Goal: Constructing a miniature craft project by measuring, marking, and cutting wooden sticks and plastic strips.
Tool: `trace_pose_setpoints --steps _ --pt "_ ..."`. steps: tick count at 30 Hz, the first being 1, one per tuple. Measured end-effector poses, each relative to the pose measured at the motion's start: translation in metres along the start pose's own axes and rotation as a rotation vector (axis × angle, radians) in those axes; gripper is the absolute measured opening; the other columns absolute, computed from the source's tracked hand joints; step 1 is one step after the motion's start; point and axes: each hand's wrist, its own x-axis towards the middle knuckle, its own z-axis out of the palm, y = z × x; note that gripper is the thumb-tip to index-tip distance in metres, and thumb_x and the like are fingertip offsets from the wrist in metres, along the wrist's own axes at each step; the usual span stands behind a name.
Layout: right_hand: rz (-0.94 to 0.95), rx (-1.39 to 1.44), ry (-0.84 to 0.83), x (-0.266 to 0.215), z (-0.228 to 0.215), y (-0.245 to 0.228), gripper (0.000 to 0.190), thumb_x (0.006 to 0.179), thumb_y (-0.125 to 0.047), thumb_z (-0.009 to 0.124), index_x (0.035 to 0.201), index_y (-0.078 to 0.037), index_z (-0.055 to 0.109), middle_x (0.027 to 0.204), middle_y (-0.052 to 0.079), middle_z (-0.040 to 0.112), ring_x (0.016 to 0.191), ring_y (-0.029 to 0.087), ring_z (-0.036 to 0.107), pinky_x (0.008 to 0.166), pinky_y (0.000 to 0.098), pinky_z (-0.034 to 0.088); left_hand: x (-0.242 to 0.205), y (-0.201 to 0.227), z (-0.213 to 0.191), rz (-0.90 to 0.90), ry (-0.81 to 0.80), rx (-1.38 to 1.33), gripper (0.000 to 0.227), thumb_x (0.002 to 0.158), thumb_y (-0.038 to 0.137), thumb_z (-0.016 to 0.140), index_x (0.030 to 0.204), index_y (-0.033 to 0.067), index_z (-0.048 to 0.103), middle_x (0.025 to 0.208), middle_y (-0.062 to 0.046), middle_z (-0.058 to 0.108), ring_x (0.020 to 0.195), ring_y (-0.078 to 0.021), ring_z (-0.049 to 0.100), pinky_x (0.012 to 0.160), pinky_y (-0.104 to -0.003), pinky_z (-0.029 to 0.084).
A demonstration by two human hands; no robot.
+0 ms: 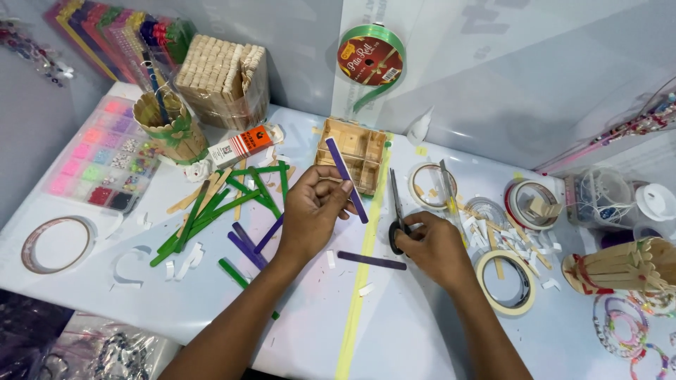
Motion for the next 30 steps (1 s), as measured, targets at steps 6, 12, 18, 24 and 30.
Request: trace_pose_setpoints --steps 6,12,18,24,30 --pt "0.025 0.387 -0.044 0.002 -0.004 0.016 0.044 0.087 -0.006 0.073 0.127 0.010 0.062 0.078 0.027 0.072 0.034 0.023 0.057 0.032 0.0338 0.045 -0.001 0.007 0.000 -0.019 0.040 0.002 0.030 0.097 0.021 0.071 0.113 -0.0031 0.065 0.088 -0.019 0.075 0.067 -0.0200 0.075 0.058 -0.026 0.063" --pt "-0.350 0.697 -0.105 -0.002 0.008 0.024 0.049 0.084 0.003 0.073 0.131 0.009 0.059 0.081 0.020 0.071 0.036 0.016 0.059 0.033 0.0276 0.051 -0.001 0.008 0.001 -0.020 0.073 -0.026 0.029 0.096 0.020 0.073 0.108 -0.0053 0.069 0.083 -0.019 0.075 0.067 -0.0215 0.076 0.056 -0.025 0.063" --pt "-0.409 0.650 -0.306 -0.021 0.023 0.024 0.051 0.089 -0.013 0.075 0.137 0.000 0.064 0.084 0.008 0.071 0.046 0.007 0.049 0.040 0.0182 0.046 0.001 0.007 0.001 -0.006 0.149 -0.071 0.017 0.093 0.016 0.073 0.101 0.0017 0.069 0.075 -0.012 0.074 0.061 -0.0241 0.077 0.048 -0.027 0.059" --pt "-0.437 0.607 -0.327 -0.021 0.032 0.031 0.048 0.090 -0.014 0.075 0.136 -0.002 0.067 0.083 0.002 0.063 0.077 0.010 0.062 0.074 0.0233 0.056 0.000 0.007 0.003 -0.012 0.149 -0.079 0.021 0.094 0.019 0.072 0.103 0.0020 0.065 0.074 -0.011 0.072 0.059 -0.0256 0.077 0.046 -0.028 0.057" --pt "-0.451 0.655 -0.387 -0.023 0.029 0.026 0.049 0.091 -0.018 0.074 0.136 0.000 0.066 0.081 0.001 0.058 0.074 0.010 0.058 0.075 0.0232 0.057 0.000 0.007 0.003 -0.006 0.145 -0.065 0.023 0.093 0.022 0.072 0.102 0.0017 0.066 0.075 -0.011 0.072 0.057 -0.0241 0.075 0.044 -0.028 0.058"
